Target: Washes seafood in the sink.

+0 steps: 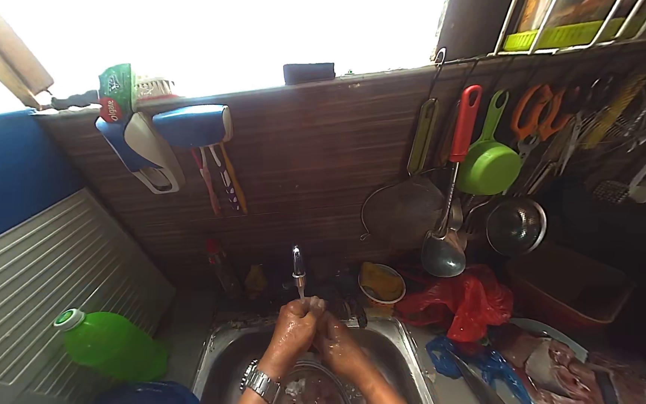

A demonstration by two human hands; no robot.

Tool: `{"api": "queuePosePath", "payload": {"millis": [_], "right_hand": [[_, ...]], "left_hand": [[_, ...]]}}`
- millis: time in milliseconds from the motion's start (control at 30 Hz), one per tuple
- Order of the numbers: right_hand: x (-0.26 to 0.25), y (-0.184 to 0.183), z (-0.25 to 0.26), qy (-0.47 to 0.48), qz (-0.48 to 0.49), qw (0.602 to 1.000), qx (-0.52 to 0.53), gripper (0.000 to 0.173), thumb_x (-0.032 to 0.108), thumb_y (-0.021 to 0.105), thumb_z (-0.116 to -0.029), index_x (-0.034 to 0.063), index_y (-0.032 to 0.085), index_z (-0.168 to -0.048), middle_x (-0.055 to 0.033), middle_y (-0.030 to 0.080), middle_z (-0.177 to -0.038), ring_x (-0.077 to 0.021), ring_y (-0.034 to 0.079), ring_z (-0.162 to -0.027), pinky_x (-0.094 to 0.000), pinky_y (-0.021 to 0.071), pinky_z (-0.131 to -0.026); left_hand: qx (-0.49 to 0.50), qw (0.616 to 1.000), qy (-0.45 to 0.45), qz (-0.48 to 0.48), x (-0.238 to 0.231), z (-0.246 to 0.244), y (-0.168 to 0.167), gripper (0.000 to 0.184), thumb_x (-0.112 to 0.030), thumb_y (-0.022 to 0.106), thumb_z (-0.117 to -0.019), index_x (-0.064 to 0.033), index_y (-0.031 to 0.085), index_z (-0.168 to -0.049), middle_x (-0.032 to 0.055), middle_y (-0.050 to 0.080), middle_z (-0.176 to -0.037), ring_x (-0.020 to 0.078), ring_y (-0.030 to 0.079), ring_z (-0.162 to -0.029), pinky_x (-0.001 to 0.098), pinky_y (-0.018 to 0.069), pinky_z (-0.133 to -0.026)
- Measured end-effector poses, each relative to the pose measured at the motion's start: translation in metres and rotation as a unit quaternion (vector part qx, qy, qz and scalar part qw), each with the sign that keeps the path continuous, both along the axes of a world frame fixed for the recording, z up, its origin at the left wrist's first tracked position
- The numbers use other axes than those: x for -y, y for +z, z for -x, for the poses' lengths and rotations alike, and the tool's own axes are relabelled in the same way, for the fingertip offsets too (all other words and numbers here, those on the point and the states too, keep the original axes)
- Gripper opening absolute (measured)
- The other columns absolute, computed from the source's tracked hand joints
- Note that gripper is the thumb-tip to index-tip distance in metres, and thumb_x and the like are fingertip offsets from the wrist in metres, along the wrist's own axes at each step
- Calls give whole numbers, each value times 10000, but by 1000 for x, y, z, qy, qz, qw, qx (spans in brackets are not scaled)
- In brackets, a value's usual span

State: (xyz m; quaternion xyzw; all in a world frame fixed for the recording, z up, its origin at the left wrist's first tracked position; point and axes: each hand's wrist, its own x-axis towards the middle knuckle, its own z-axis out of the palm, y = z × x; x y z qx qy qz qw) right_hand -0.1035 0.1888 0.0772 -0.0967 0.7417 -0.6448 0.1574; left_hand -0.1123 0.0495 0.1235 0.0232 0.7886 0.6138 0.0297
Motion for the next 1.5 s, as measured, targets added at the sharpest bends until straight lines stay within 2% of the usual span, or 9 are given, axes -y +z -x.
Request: {"api": "queuePosePath", "payload": {"millis": [100, 267, 333, 567, 667, 867, 1200, 1333, 1500], "right_hand": [[26, -26, -5, -71, 85, 988, 109, 358, 151, 469, -1091, 77, 485, -1441, -157, 684, -1100, -266, 716, -731, -457, 627, -589], [21, -63, -15, -66, -7, 992, 106, 448, -28, 483, -1000, 31, 467, -1444, -179, 673, -1031, -236, 674, -684, -423, 603, -640], [7, -83, -18, -49, -94, 992, 68, 460, -14, 545, -983, -18, 502, -1441, -232, 660, -1228, -304, 707, -934, -477, 595, -873], [-5, -53, -11, 16, 66, 991, 112, 576, 199, 632, -974, 128, 469, -1522, -150, 642, -1319, -258, 710, -981, -450, 622, -796], [13, -30, -13, -3, 181, 971, 155, 314, 183, 441, -1053, 72, 562, -1321, -92, 689, -849, -173, 631, -592, -333, 538, -503], [13, -63, -14, -37, 248, 953, 170, 244, 238, 568, -1030, 57, 630, -1182, -26, 566, -655, -100, 512, -478, -261, 473, -450], [-19, -123, -11, -72, 99, 973, 195, 243, 210, 591, -1011, 28, 626, -1168, -69, 618, -739, -142, 577, -558, -296, 512, -519], [-14, -82, -8, -14, 22, 990, 137, 439, 280, 593, -1025, 94, 581, -1423, -140, 695, -1157, -214, 686, -803, -412, 594, -705], [29, -47, -13, -25, 222, 964, 143, 261, 161, 452, -1055, 46, 600, -1238, -44, 627, -721, -113, 555, -523, -281, 487, -482]], "left_hand": [[79, 980, 86, -164, -14, -9, 18, 263, -188, 542, -1062, -26, 681, -909, 34, 633, -719, 118, 593, -642, 278, 521, -622], [99, 923, 150, -339, -1, -30, 44, 340, -223, 438, -1102, -20, 616, -895, 85, 605, -677, 202, 639, -613, 373, 591, -588], [60, 934, 148, -320, 5, -36, 60, 342, -217, 469, -1096, -3, 632, -884, 100, 625, -679, 206, 657, -610, 375, 609, -592], [25, 996, -7, 90, 28, -15, -6, 194, -250, 645, -980, -79, 732, -950, 58, 626, -969, 138, 636, -813, 326, 574, -743], [86, 996, 13, 7, 17, -17, -29, 194, -211, 625, -1009, -45, 714, -962, 67, 657, -893, 142, 628, -689, 319, 566, -630], [21, 968, 121, -219, 14, -26, 14, 269, -162, 533, -1055, 6, 706, -936, 83, 649, -706, 120, 569, -531, 256, 493, -472], [-114, 956, 103, -251, 32, -33, 72, 309, -122, 465, -1076, 23, 696, -929, 109, 674, -750, 107, 589, -541, 230, 507, -472], [-44, 996, 44, -61, 31, -26, 23, 211, -162, 553, -1022, -35, 708, -955, 47, 653, -863, 123, 622, -677, 284, 563, -603], [77, 994, 51, -58, 7, -22, -12, 220, -185, 549, -1040, -19, 679, -978, 50, 647, -783, 147, 627, -663, 324, 566, -635]]}}
